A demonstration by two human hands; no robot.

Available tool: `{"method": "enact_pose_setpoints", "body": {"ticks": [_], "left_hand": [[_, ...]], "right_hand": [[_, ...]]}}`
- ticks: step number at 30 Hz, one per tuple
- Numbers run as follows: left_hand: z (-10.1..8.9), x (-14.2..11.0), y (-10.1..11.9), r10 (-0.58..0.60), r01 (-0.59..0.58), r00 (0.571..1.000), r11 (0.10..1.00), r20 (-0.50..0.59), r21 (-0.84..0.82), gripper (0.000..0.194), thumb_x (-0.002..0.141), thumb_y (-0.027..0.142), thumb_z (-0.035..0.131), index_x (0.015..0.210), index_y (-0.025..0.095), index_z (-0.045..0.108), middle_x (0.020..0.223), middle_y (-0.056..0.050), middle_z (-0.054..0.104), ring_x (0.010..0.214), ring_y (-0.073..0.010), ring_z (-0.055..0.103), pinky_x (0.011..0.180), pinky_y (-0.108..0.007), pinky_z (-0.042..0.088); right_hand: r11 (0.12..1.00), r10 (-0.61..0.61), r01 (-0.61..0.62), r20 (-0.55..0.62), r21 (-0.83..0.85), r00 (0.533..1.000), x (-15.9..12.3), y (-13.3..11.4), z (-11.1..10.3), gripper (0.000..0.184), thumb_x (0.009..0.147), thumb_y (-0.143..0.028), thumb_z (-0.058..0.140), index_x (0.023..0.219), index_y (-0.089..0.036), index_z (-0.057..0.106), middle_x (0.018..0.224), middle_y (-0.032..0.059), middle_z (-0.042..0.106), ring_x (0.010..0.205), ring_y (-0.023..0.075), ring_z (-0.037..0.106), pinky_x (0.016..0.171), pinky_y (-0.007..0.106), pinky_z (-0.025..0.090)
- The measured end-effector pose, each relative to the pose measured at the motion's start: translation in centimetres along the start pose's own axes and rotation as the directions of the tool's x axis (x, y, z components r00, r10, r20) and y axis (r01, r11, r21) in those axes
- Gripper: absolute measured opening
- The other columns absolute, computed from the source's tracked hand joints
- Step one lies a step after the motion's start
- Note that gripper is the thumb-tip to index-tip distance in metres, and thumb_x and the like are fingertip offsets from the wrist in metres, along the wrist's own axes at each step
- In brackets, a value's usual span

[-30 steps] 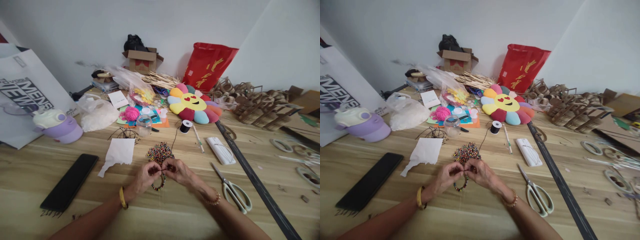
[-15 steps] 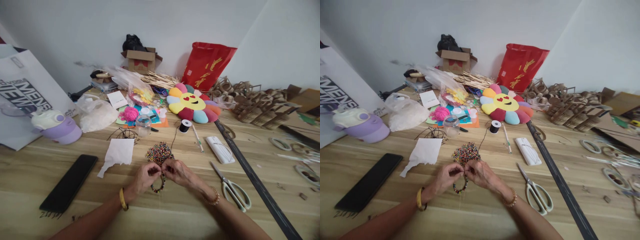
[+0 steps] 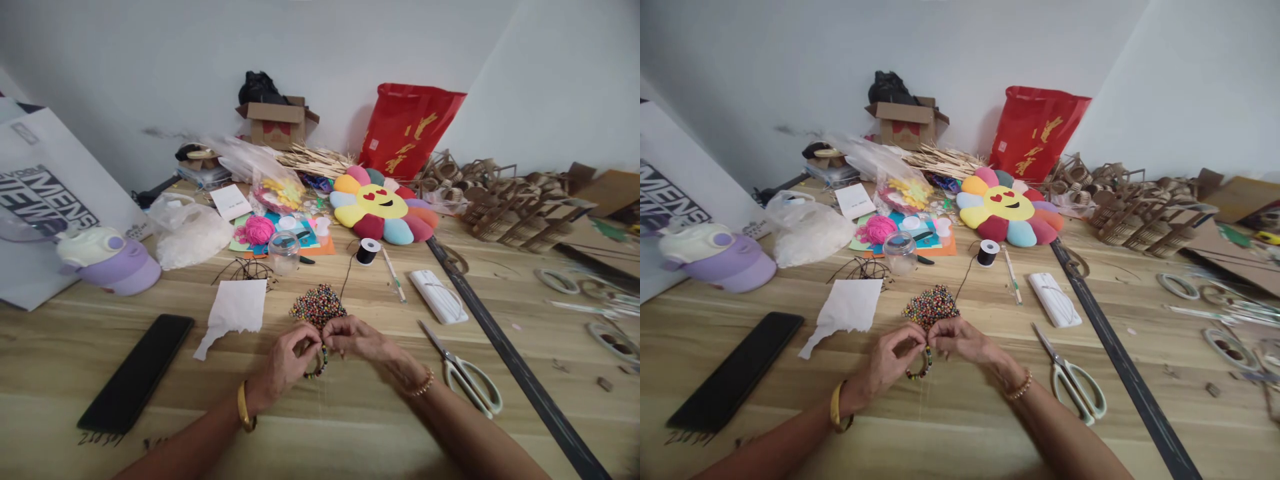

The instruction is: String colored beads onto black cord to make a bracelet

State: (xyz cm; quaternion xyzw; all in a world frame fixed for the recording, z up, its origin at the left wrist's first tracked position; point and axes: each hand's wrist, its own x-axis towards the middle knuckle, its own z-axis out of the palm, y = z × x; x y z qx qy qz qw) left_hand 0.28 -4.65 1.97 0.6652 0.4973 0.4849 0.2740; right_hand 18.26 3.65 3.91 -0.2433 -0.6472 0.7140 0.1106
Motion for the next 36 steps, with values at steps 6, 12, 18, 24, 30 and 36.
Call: {"method": "enact_pose_setpoints", "body": {"ticks": [6,12,18,24,30,36], "left_hand": [[0.0,0.0,0.0,0.096,-0.094,0.995,0.992,-0.017,0.089,0.012,0.080,0.009,0.056,0.075,0.017,0.065,0.077,-0.006,0.065,0.073,-0.0164,0.062,0.068,-0.026,0.049],[0.0,-0.3,-0.1,0.150,-0.149,0.989,0.979,0.004,0.143,0.006,0.079,0.012,0.061,0.080,0.016,0.066,0.077,-0.006,0.067,0.072,-0.0165,0.062,0.067,-0.026,0.049],[-0.1,-0.3,-0.1,0.144,-0.144,0.990,0.978,0.015,0.148,0.012,0.085,0.014,0.058,0.075,0.016,0.065,0.073,-0.005,0.065,0.069,-0.0157,0.060,0.064,-0.026,0.048],[0.0,-0.4,-0.2,0.145,-0.148,0.989,0.980,0.026,0.134,0.013,0.086,0.015,0.057,0.076,0.016,0.064,0.074,-0.005,0.065,0.070,-0.0160,0.060,0.065,-0.026,0.047],[0.0,-0.3,0.0,0.176,-0.181,0.983,0.964,0.046,0.192,0.019,0.087,0.012,0.050,0.069,0.017,0.056,0.068,-0.004,0.062,0.064,-0.0154,0.057,0.061,-0.026,0.044],[-0.6,0.0,0.6,0.162,-0.167,0.986,0.941,0.041,0.296,0.019,0.079,0.008,0.046,0.064,0.019,0.048,0.061,-0.001,0.057,0.058,-0.0144,0.052,0.057,-0.025,0.040]], "right_hand": [[0.999,0.030,-0.028,-0.055,0.040,0.998,0.4,0.9,-0.1,0.037,0.075,-0.050,0.070,0.079,-0.014,0.062,0.064,-0.0030,0.053,0.053,0.0061,0.045,0.048,0.017,0.039],[1.000,0.029,-0.028,-0.080,0.009,0.996,0.3,0.2,0.1,0.036,0.073,-0.048,0.071,0.078,-0.014,0.062,0.063,-0.0027,0.054,0.053,0.0066,0.045,0.048,0.017,0.038],[1.000,0.008,-0.009,-0.093,-0.019,0.996,0.3,0.3,0.3,0.031,0.075,-0.044,0.068,0.076,-0.014,0.062,0.062,-0.0026,0.054,0.053,0.0067,0.044,0.048,0.017,0.037],[0.999,0.009,-0.013,-0.099,-0.036,0.995,0.3,0.2,0.5,0.029,0.076,-0.042,0.067,0.075,-0.014,0.061,0.061,-0.0033,0.052,0.052,0.0062,0.043,0.046,0.017,0.037],[0.998,0.018,-0.024,-0.096,-0.054,0.995,0.2,0.1,0.5,0.029,0.077,-0.043,0.067,0.076,-0.014,0.060,0.062,-0.0032,0.052,0.053,0.0061,0.043,0.047,0.016,0.038],[0.997,0.011,-0.017,-0.091,-0.070,0.996,0.2,-0.2,0.1,0.033,0.079,-0.047,0.064,0.076,-0.015,0.058,0.062,-0.0035,0.051,0.052,0.0062,0.046,0.047,0.016,0.040]]}}
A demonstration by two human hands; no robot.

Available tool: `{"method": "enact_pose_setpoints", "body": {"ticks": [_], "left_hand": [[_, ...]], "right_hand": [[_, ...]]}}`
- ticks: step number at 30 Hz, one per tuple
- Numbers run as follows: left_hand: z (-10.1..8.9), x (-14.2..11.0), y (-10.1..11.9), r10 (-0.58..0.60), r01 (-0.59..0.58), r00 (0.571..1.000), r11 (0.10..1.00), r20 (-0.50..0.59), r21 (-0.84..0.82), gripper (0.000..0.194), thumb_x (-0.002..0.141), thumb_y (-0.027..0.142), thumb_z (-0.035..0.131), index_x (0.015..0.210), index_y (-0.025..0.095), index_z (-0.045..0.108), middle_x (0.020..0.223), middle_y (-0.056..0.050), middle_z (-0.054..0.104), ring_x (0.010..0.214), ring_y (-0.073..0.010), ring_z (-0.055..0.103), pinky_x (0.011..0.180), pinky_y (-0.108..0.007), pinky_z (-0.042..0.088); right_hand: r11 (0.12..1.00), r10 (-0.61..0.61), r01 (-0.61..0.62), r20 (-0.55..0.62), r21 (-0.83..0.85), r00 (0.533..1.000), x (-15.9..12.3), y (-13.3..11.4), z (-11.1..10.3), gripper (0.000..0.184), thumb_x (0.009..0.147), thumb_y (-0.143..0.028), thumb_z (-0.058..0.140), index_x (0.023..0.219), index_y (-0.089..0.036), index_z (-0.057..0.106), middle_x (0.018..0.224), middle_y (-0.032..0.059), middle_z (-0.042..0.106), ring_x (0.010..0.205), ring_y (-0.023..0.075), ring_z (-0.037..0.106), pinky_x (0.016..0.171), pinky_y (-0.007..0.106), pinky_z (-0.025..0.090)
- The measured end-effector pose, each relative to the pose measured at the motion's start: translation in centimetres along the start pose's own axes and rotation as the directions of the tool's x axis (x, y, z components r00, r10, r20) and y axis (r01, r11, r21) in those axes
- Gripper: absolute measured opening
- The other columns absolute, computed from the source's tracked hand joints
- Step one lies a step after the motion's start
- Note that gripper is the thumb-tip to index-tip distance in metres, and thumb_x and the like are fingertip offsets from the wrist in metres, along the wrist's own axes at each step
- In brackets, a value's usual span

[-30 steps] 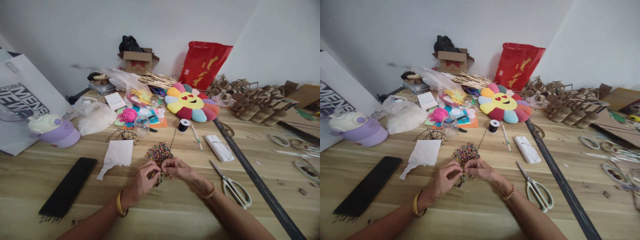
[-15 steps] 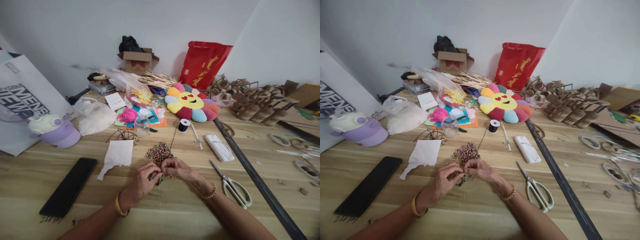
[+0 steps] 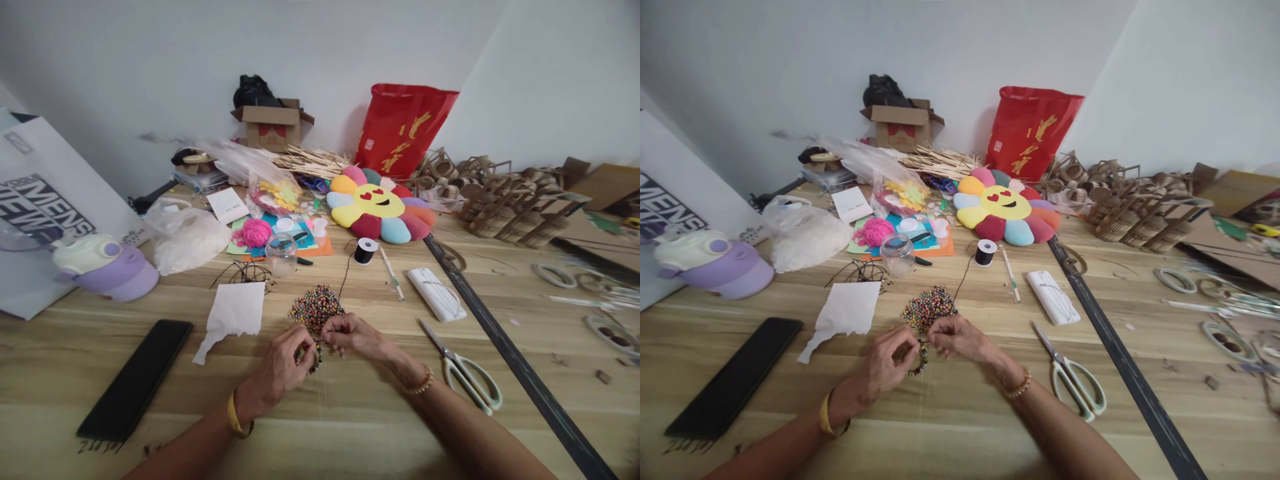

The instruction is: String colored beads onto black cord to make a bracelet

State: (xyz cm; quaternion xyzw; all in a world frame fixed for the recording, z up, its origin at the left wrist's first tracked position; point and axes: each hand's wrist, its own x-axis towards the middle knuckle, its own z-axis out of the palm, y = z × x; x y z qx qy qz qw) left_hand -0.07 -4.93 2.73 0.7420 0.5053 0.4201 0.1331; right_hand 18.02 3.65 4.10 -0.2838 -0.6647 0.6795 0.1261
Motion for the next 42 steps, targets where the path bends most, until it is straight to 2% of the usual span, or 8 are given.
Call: {"method": "enact_pose_setpoints", "body": {"ticks": [8,13,18,22,26,31,38,42], "left_hand": [[-0.9,0.5,0.3,0.054,-0.053,0.999,0.989,-0.004,0.136,0.020,0.070,0.002,0.044,0.062,0.020,0.044,0.059,0.001,0.051,0.055,-0.0137,0.048,0.054,-0.024,0.036],[-0.9,0.6,0.0,0.090,-0.087,0.996,0.979,-0.006,0.185,0.020,0.071,0.002,0.045,0.063,0.020,0.044,0.059,0.000,0.052,0.055,-0.0145,0.049,0.054,-0.024,0.036],[-1.0,0.8,-0.2,0.020,-0.021,1.000,0.999,0.019,0.046,0.017,0.078,0.007,0.046,0.067,0.020,0.049,0.065,-0.002,0.057,0.063,-0.0167,0.055,0.061,-0.026,0.043],[-1.3,0.8,-0.1,-0.095,0.110,0.991,0.979,0.093,-0.174,0.011,0.079,0.012,0.049,0.072,0.019,0.053,0.093,-0.009,0.068,0.088,-0.0212,0.062,0.080,-0.032,0.046],[-1.6,0.9,-0.1,-0.251,0.328,0.938,0.866,0.239,-0.377,0.008,0.081,0.020,0.054,0.073,0.018,0.054,0.100,-0.010,0.070,0.096,-0.0235,0.063,0.087,-0.035,0.045],[-1.8,1.1,-0.2,-0.355,0.485,0.874,0.647,0.331,-0.588,0.022,0.078,0.035,0.064,0.072,0.017,0.054,0.085,-0.007,0.066,0.079,-0.0196,0.062,0.073,-0.029,0.048],[-0.9,1.3,-0.1,-0.365,0.549,0.826,0.341,0.430,-0.763,0.029,0.076,0.041,0.068,0.073,0.015,0.058,0.068,-0.001,0.062,0.065,-0.0153,0.058,0.064,-0.027,0.046],[-1.0,1.4,0.1,-0.395,0.573,0.806,0.329,0.442,-0.751,0.028,0.074,0.040,0.071,0.078,0.014,0.060,0.067,0.000,0.061,0.062,-0.0138,0.055,0.060,-0.025,0.043]], "right_hand": [[0.978,-0.018,0.020,0.011,-0.207,1.000,-0.6,-0.8,-0.5,0.022,0.087,-0.036,0.057,0.077,-0.016,0.058,0.056,-0.0073,0.039,0.047,0.0049,0.032,0.041,0.015,0.026],[0.970,-0.026,0.034,0.038,-0.239,0.999,-0.7,-0.7,-1.0,0.023,0.089,-0.035,0.054,0.076,-0.016,0.057,0.058,-0.0068,0.038,0.048,0.0053,0.033,0.041,0.016,0.027],[0.967,-0.045,0.059,0.062,-0.247,0.997,-0.7,-1.0,-1.1,0.029,0.089,-0.039,0.055,0.073,-0.015,0.059,0.058,-0.0066,0.037,0.050,0.0057,0.033,0.043,0.016,0.026],[0.980,-0.090,0.098,0.050,-0.176,0.995,-0.9,-1.4,-1.1,0.031,0.088,-0.042,0.057,0.074,-0.014,0.061,0.057,-0.0069,0.038,0.050,0.0050,0.031,0.045,0.018,0.024],[0.989,-0.101,0.104,0.029,-0.108,0.994,-0.8,-1.4,-0.9,0.039,0.088,-0.050,0.057,0.075,-0.014,0.061,0.056,-0.0070,0.039,0.048,0.0049,0.031,0.044,0.018,0.024],[0.995,-0.098,0.098,-0.002,-0.030,0.995,-0.7,-1.3,-0.5,0.044,0.085,-0.057,0.058,0.074,-0.014,0.058,0.058,-0.0047,0.051,0.047,0.0049,0.043,0.045,0.017,0.035],[0.994,-0.106,0.106,0.010,-0.014,0.994,-0.7,-1.4,-0.2,0.042,0.086,-0.055,0.058,0.078,-0.014,0.060,0.061,-0.0022,0.057,0.050,0.0058,0.050,0.046,0.016,0.038],[0.995,-0.095,0.095,0.011,-0.020,0.995,-0.7,-1.4,-0.1,0.040,0.087,-0.053,0.058,0.079,-0.014,0.061,0.062,-0.0014,0.058,0.052,0.0061,0.051,0.046,0.016,0.037]]}}
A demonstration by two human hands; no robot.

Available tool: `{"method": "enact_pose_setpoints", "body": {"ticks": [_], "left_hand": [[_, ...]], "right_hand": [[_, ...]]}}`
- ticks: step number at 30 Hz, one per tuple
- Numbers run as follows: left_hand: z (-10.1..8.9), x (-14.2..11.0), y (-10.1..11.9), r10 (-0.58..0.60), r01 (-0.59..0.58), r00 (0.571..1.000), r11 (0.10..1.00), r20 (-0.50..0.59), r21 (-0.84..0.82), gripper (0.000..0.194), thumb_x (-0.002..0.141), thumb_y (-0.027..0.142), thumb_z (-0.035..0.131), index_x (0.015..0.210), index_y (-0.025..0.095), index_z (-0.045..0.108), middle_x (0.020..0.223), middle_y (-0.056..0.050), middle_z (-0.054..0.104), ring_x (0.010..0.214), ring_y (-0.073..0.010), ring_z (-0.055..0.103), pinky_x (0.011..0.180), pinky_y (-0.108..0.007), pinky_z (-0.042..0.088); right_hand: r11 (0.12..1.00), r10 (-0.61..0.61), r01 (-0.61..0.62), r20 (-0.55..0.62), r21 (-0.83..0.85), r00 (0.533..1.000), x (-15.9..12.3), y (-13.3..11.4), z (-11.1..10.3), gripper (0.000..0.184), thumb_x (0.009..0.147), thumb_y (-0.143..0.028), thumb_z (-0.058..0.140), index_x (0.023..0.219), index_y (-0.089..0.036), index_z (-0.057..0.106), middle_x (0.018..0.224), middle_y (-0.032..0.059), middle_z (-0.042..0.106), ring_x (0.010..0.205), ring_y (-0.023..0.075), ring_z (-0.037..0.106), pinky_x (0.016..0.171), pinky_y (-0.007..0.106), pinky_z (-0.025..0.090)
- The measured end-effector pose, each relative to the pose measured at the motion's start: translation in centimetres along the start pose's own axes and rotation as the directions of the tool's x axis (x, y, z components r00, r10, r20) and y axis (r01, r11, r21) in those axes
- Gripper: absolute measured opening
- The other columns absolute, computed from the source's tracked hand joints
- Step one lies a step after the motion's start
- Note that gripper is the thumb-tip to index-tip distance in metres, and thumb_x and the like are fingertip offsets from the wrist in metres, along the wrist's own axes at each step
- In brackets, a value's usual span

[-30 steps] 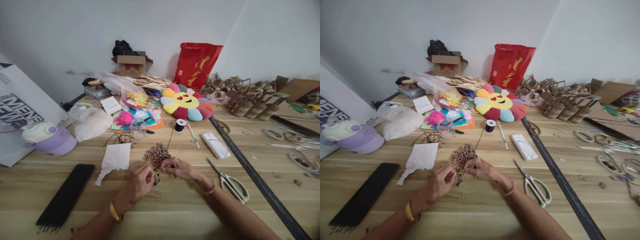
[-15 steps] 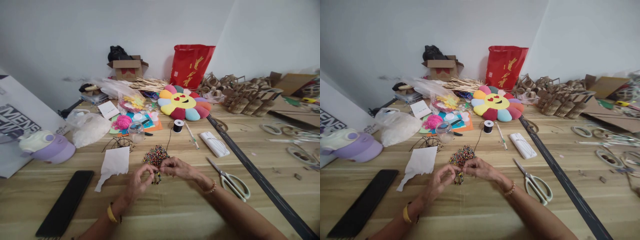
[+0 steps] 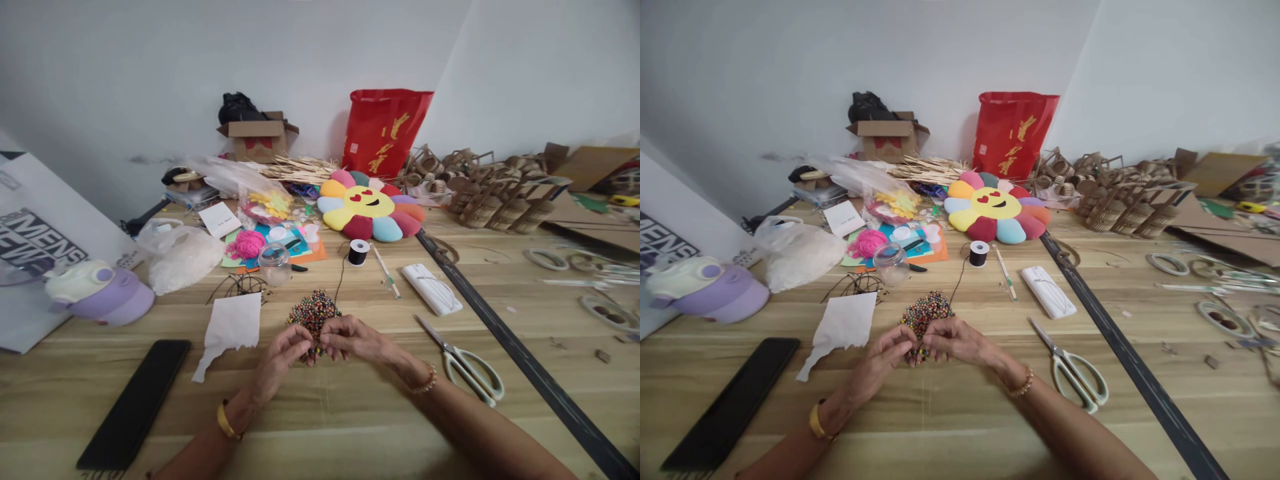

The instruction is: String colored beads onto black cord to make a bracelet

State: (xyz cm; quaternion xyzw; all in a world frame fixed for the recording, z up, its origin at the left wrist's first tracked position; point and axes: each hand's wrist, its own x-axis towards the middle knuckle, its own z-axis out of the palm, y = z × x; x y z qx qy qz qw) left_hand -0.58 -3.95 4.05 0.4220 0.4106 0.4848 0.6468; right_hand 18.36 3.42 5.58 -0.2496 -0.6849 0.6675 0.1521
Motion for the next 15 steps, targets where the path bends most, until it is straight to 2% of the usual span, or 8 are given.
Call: {"method": "enact_pose_setpoints", "body": {"ticks": [5,10,15], "left_hand": [[-0.26,-0.14,0.15,-0.037,0.035,0.999,0.982,0.012,0.184,0.023,0.071,0.034,0.072,0.075,0.013,0.064,0.064,0.000,0.060,0.062,-0.0127,0.051,0.060,-0.024,0.040],[-0.32,-0.26,0.03,-0.041,0.041,0.999,0.983,-0.001,0.177,0.021,0.070,0.033,0.072,0.074,0.015,0.062,0.065,0.001,0.057,0.065,-0.0134,0.049,0.063,-0.025,0.039],[-0.40,-0.14,-0.22,-0.020,0.012,0.999,0.989,0.051,0.149,0.020,0.072,0.031,0.069,0.076,0.015,0.059,0.071,0.000,0.058,0.070,-0.0150,0.051,0.067,-0.026,0.040]], "right_hand": [[1.000,-0.022,0.022,0.004,-0.001,1.000,-0.23,-0.39,0.19,0.039,0.087,-0.052,0.059,0.081,-0.013,0.061,0.062,-0.0025,0.056,0.051,0.0051,0.047,0.047,0.016,0.038],[0.998,-0.062,0.063,-0.021,0.025,0.998,-0.33,-0.91,0.49,0.036,0.086,-0.049,0.061,0.077,-0.014,0.061,0.061,-0.0033,0.054,0.051,0.0049,0.045,0.047,0.016,0.037],[0.977,-0.136,0.140,-0.036,0.161,0.990,-0.20,-0.93,0.85,0.035,0.085,-0.048,0.063,0.077,-0.014,0.063,0.073,0.0014,0.061,0.061,0.0081,0.054,0.051,0.017,0.044]]}}
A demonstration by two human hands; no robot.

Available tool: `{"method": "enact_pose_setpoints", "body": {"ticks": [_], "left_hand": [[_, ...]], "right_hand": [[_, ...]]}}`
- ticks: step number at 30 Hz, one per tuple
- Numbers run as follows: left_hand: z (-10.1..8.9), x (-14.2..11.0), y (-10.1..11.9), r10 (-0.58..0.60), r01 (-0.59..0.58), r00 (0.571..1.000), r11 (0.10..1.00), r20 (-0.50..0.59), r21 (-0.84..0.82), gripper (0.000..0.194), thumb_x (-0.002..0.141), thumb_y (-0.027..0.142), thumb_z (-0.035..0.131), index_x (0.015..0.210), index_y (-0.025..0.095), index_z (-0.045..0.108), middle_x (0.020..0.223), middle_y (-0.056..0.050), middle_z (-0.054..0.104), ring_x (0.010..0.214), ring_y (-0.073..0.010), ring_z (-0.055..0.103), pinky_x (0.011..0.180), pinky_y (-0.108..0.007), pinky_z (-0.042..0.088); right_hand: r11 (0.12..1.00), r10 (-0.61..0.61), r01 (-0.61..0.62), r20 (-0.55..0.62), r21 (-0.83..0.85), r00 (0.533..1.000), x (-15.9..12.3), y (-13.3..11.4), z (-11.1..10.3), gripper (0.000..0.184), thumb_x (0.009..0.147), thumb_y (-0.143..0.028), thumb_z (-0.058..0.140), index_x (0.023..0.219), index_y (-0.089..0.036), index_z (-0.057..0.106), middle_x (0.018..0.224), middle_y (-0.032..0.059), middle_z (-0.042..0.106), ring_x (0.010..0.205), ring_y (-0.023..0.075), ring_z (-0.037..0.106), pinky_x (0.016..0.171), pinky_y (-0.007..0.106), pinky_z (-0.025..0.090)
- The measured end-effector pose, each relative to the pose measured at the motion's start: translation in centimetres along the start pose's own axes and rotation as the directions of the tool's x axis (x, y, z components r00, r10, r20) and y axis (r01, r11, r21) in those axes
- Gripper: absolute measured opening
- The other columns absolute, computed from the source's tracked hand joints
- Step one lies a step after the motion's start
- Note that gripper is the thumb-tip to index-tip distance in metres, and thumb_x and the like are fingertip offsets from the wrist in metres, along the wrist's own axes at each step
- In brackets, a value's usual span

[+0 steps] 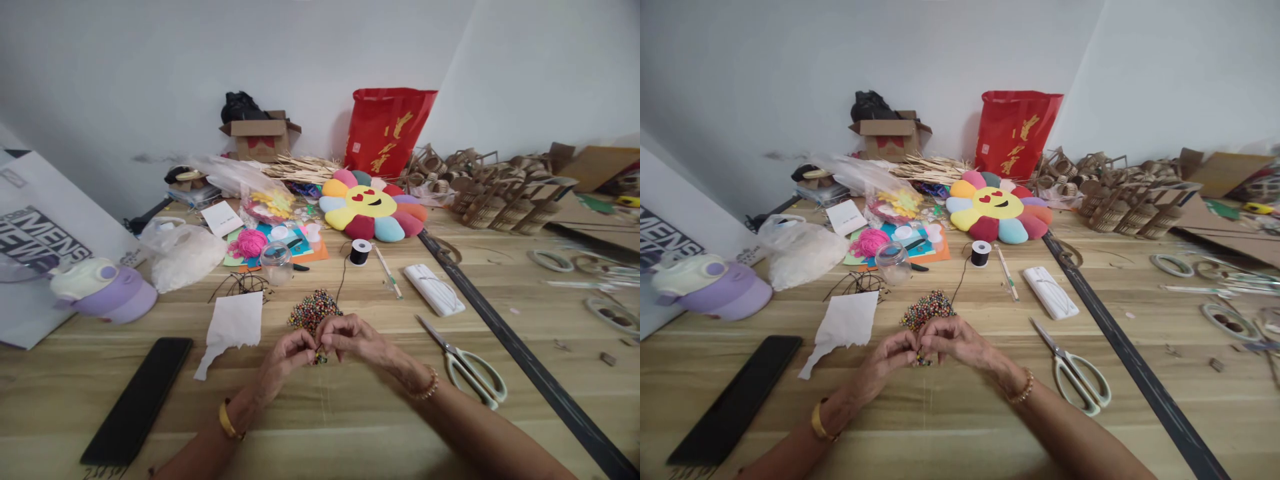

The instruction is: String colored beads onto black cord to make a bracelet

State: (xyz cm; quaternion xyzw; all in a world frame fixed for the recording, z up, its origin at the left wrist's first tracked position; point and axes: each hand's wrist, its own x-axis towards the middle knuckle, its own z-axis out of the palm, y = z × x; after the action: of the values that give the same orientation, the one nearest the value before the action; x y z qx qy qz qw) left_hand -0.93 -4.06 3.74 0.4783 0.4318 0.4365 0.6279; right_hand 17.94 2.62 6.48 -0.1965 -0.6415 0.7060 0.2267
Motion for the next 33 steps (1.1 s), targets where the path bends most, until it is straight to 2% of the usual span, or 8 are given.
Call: {"method": "enact_pose_setpoints", "body": {"ticks": [5,9,14,20,26,28,30,33], "left_hand": [[0.2,0.2,-0.5,0.072,-0.064,0.991,0.995,0.114,-0.075,0.021,0.074,0.033,0.066,0.074,0.016,0.053,0.071,-0.001,0.057,0.069,-0.0151,0.050,0.065,-0.025,0.038],[0.7,0.1,-0.4,0.102,-0.086,0.982,0.990,0.156,-0.109,0.022,0.075,0.035,0.064,0.073,0.016,0.052,0.070,-0.002,0.057,0.068,-0.0157,0.051,0.063,-0.026,0.039],[0.8,-0.1,-0.5,0.058,-0.047,0.990,0.995,0.132,-0.088,0.022,0.072,0.033,0.066,0.074,0.015,0.054,0.074,-0.003,0.058,0.071,-0.0164,0.052,0.065,-0.026,0.042],[0.6,-0.1,-0.6,0.006,0.007,0.995,0.991,0.102,-0.131,0.023,0.072,0.034,0.069,0.077,0.014,0.058,0.076,-0.004,0.060,0.070,-0.0150,0.053,0.061,-0.024,0.044],[1.0,-0.1,-0.2,-0.015,0.035,0.994,0.982,0.108,-0.186,0.027,0.072,0.036,0.074,0.072,0.014,0.058,0.076,-0.004,0.063,0.067,-0.0148,0.057,0.061,-0.026,0.045],[1.0,0.0,-0.1,-0.041,0.055,0.997,0.976,0.071,-0.211,0.030,0.069,0.038,0.076,0.070,0.013,0.058,0.069,-0.003,0.064,0.062,-0.0148,0.058,0.062,-0.027,0.046],[0.9,0.0,0.0,-0.075,0.079,0.997,0.966,0.025,-0.248,0.032,0.067,0.039,0.078,0.069,0.014,0.058,0.063,-0.002,0.064,0.059,-0.0145,0.060,0.064,-0.028,0.046],[0.7,0.2,0.0,-0.109,0.092,0.993,0.946,-0.038,-0.310,0.035,0.063,0.038,0.082,0.068,0.014,0.057,0.061,-0.002,0.066,0.061,-0.0148,0.061,0.064,-0.027,0.045]], "right_hand": [[0.996,0.011,-0.015,0.047,0.091,0.999,0.0,0.3,0.5,0.034,0.083,-0.046,0.066,0.078,-0.013,0.065,0.076,0.0046,0.066,0.067,0.0110,0.060,0.055,0.020,0.047],[0.992,0.056,-0.061,0.049,0.114,0.997,-0.1,0.0,1.0,0.037,0.081,-0.049,0.067,0.074,-0.013,0.064,0.069,0.0037,0.064,0.061,0.0116,0.060,0.057,0.024,0.048],[0.996,0.029,-0.030,0.015,0.084,0.999,-0.2,-0.6,1.4,0.039,0.080,-0.051,0.068,0.071,-0.013,0.064,0.067,0.0024,0.061,0.061,0.0113,0.056,0.060,0.026,0.047],[0.996,0.047,-0.043,-0.054,0.082,0.997,0.0,-0.1,1.1,0.039,0.079,-0.051,0.068,0.070,-0.013,0.062,0.066,0.0013,0.063,0.060,0.0097,0.057,0.059,0.023,0.046],[0.992,0.093,-0.090,-0.037,0.089,0.995,0.1,0.3,0.8,0.041,0.080,-0.053,0.066,0.073,-0.014,0.059,0.062,0.0003,0.063,0.055,0.0100,0.059,0.055,0.023,0.048],[0.997,0.073,-0.070,-0.086,0.030,0.994,0.1,0.2,0.7,0.040,0.083,-0.054,0.062,0.077,-0.014,0.058,0.059,-0.0012,0.060,0.051,0.0089,0.056,0.050,0.021,0.044],[0.996,0.027,-0.043,-0.198,-0.077,0.980,0.0,0.1,0.7,0.037,0.085,-0.052,0.059,0.087,-0.015,0.057,0.056,-0.0045,0.053,0.046,0.0071,0.048,0.044,0.018,0.036],[0.952,-0.099,-0.019,-0.366,-0.306,0.925,-0.2,-0.2,0.7,0.031,0.085,-0.045,0.061,0.093,-0.016,0.054,0.061,-0.0057,0.047,0.047,0.0062,0.039,0.043,0.019,0.028]]}}
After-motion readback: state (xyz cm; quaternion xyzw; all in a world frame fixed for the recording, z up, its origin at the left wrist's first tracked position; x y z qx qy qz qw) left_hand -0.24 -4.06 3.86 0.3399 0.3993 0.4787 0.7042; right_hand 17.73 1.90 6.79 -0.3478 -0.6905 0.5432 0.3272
